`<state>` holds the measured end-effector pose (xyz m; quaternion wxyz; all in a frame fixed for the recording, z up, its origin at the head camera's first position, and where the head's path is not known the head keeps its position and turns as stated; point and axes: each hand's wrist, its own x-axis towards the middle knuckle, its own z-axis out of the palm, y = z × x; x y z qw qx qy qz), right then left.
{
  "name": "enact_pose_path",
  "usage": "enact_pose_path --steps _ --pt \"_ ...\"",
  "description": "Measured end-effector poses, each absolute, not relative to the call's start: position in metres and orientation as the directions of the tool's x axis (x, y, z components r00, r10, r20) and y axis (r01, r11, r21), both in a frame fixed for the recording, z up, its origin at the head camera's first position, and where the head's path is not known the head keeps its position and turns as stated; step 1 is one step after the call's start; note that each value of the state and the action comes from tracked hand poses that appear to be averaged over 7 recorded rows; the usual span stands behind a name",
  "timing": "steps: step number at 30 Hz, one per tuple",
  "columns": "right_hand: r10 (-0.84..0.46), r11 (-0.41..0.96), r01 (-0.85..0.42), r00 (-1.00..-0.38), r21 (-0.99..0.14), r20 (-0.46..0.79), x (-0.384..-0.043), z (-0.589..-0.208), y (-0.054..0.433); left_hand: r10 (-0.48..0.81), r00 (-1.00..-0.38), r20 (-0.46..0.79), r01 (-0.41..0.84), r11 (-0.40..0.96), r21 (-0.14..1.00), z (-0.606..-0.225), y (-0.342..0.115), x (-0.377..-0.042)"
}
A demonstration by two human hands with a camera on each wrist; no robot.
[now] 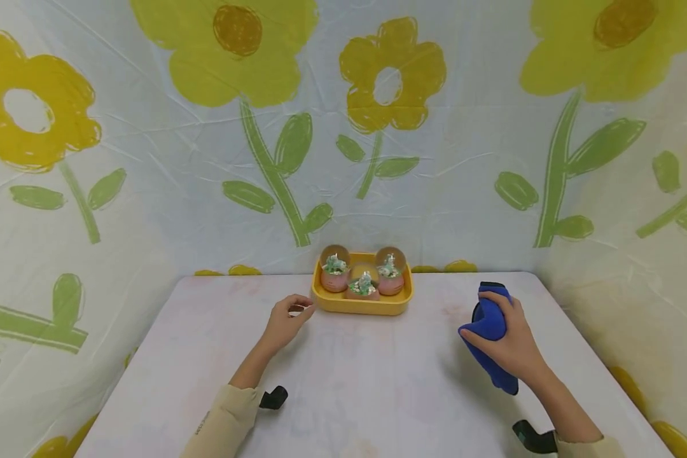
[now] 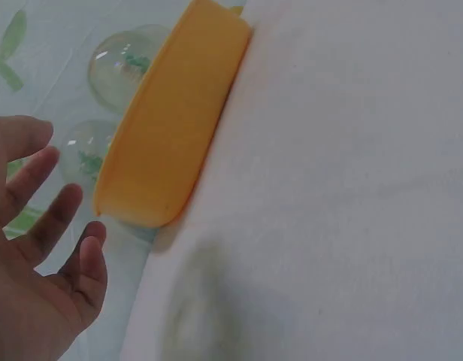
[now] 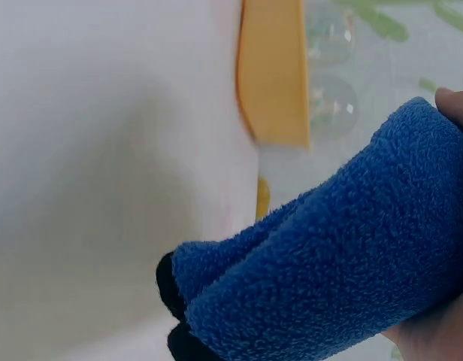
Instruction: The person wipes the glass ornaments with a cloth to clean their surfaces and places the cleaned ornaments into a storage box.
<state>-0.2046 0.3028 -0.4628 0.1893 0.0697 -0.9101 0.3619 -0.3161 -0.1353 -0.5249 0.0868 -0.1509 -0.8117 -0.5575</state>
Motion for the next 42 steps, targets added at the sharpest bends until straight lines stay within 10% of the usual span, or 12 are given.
enact_pose_path --steps 23,42 --pt "-0.21 0.895 -0.308 -0.929 -0.323 0.304 -0.298 -0.495 0.317 0.18 -0.977 0.111 0.172 0.376 0.91 -0.519 -0.188 -0.294" --pt "0.079 0.929 -0.021 -0.964 -0.37 0.254 -0.296 -0.516 0.267 0.255 -0.965 0.058 0.158 0.396 0.905 -0.526 -0.195 -0.29"
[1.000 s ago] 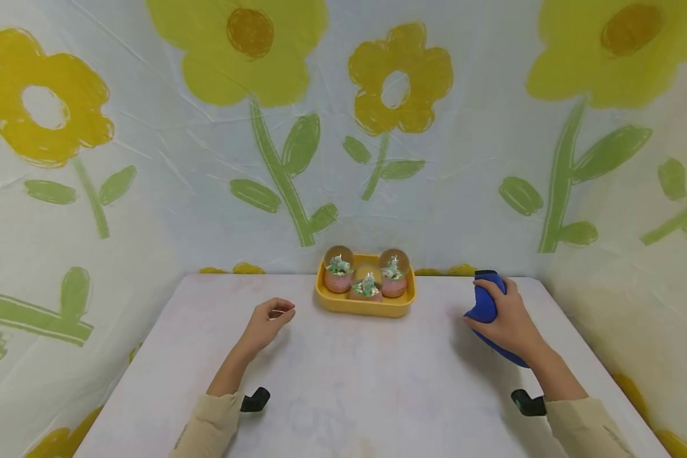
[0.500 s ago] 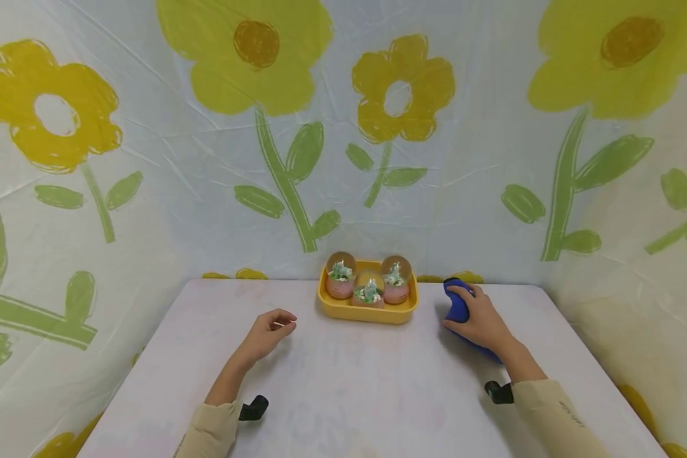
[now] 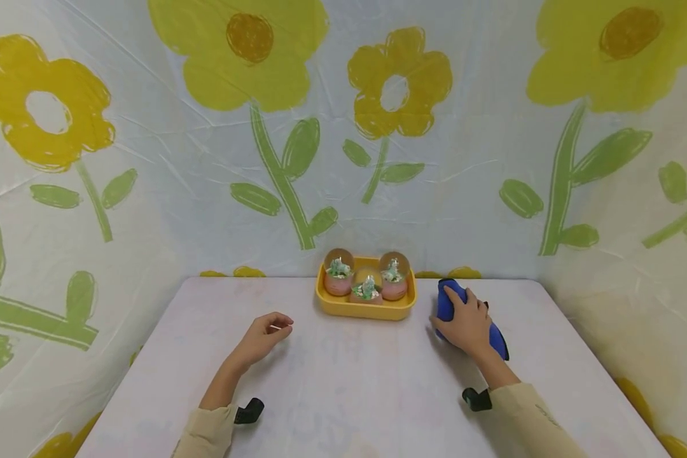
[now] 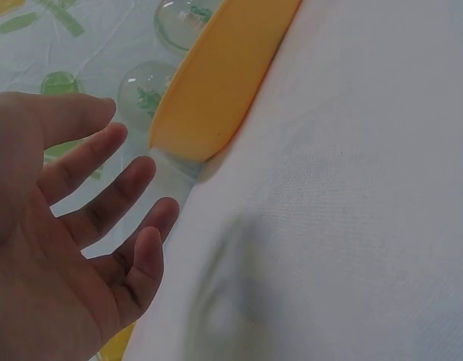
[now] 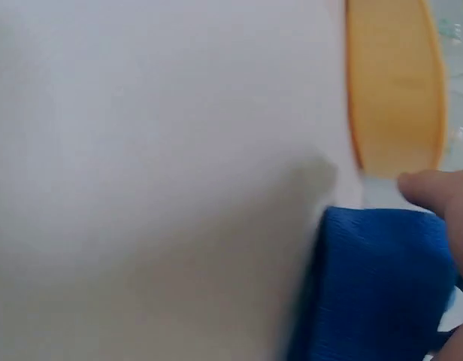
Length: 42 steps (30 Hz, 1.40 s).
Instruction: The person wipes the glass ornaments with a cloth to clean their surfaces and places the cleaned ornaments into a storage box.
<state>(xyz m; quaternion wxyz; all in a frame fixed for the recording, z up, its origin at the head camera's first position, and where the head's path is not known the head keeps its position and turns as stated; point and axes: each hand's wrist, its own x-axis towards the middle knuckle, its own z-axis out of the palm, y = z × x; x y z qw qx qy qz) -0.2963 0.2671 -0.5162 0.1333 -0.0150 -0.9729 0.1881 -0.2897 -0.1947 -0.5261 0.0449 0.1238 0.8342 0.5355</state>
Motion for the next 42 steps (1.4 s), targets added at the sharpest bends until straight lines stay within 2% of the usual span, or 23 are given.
enact_pose_path --steps 6,15,20,23,27,31,38,42 --pt "0.109 0.917 -0.032 -0.938 -0.398 0.328 -0.301 -0.528 0.264 0.262 -0.964 0.039 0.146 0.402 0.904 -0.525 -0.195 -0.288" --pt "0.001 0.893 -0.051 -0.993 -0.446 0.117 -0.304 -0.53 0.269 0.29 -0.957 0.029 0.148 0.397 0.906 -0.526 -0.196 -0.285" --pt "-0.014 0.854 -0.071 -0.993 -0.516 0.114 -0.306 -0.525 0.283 0.302 -0.952 0.041 0.16 0.383 0.91 -0.526 -0.198 -0.284" --pt "-0.075 0.834 -0.125 -0.991 -0.538 0.115 -0.304 -0.526 0.286 0.31 -0.95 0.029 0.152 0.379 0.913 -0.528 -0.198 -0.284" --pt "-0.146 0.838 -0.186 -0.982 -0.512 0.119 -0.302 -0.53 0.285 0.299 -0.954 0.013 0.132 0.384 0.914 -0.531 -0.199 -0.284" --pt "-0.137 0.845 -0.191 -0.98 -0.499 0.142 -0.302 -0.531 0.282 0.29 -0.957 0.029 0.142 0.377 0.915 -0.532 -0.2 -0.283" --pt "-0.116 0.81 -0.165 -0.986 -0.563 0.123 -0.296 -0.539 0.286 0.309 -0.951 0.015 0.137 0.377 0.916 -0.541 -0.203 -0.275" --pt "-0.091 0.817 -0.147 -0.988 -0.558 0.127 -0.298 -0.537 0.288 0.308 -0.951 0.016 0.139 0.382 0.914 -0.539 -0.201 -0.273"
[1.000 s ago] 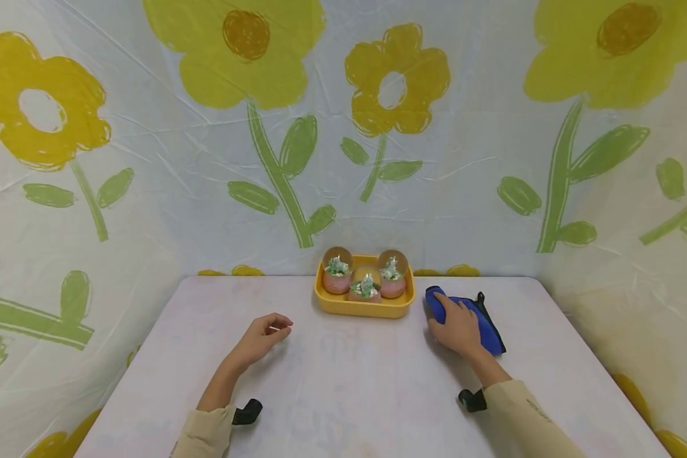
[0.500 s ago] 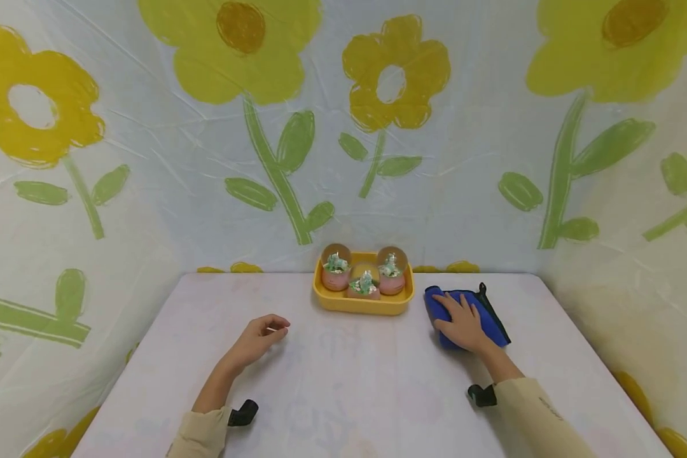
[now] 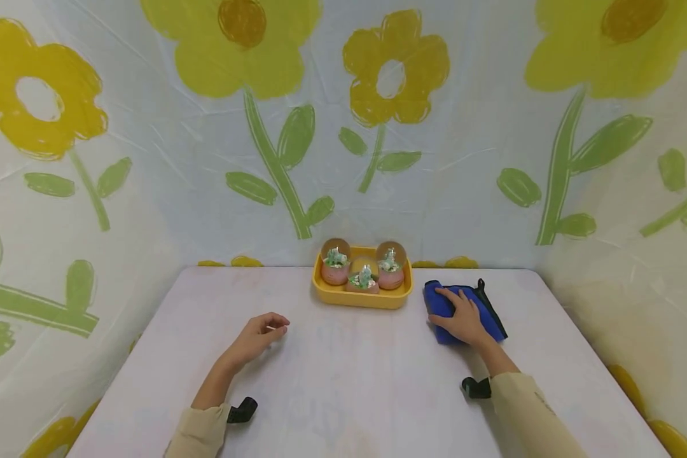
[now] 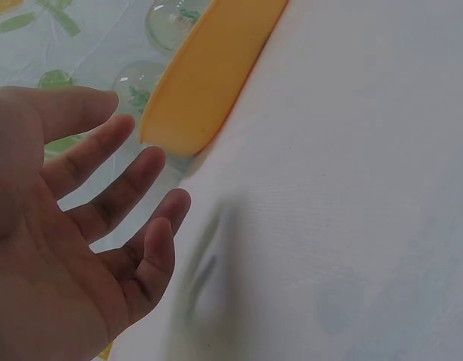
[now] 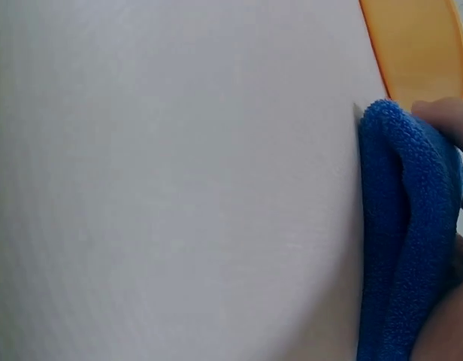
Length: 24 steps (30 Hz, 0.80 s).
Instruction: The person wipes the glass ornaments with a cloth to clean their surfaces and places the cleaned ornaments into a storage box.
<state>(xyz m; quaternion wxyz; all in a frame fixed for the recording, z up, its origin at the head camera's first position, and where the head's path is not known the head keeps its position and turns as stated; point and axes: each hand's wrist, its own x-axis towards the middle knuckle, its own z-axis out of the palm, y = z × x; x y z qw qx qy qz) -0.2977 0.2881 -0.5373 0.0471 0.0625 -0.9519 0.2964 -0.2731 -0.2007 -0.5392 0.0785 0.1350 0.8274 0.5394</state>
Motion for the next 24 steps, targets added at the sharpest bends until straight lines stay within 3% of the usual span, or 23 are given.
enact_pose_path --steps 6,15,24 --pt "-0.086 0.82 -0.142 -0.988 -0.554 0.125 -0.301 -0.543 0.286 0.302 -0.953 -0.031 0.094 0.391 0.916 -0.545 -0.202 -0.27" --pt "-0.1 0.847 -0.152 -0.987 -0.51 0.128 -0.306 -0.545 0.28 0.342 -0.94 -0.013 0.129 0.39 0.912 -0.549 -0.204 -0.273" --pt "-0.126 0.875 -0.153 -0.988 -0.46 0.09 -0.301 -0.548 0.276 0.361 -0.931 0.061 0.267 0.556 0.787 -0.553 -0.201 -0.264"
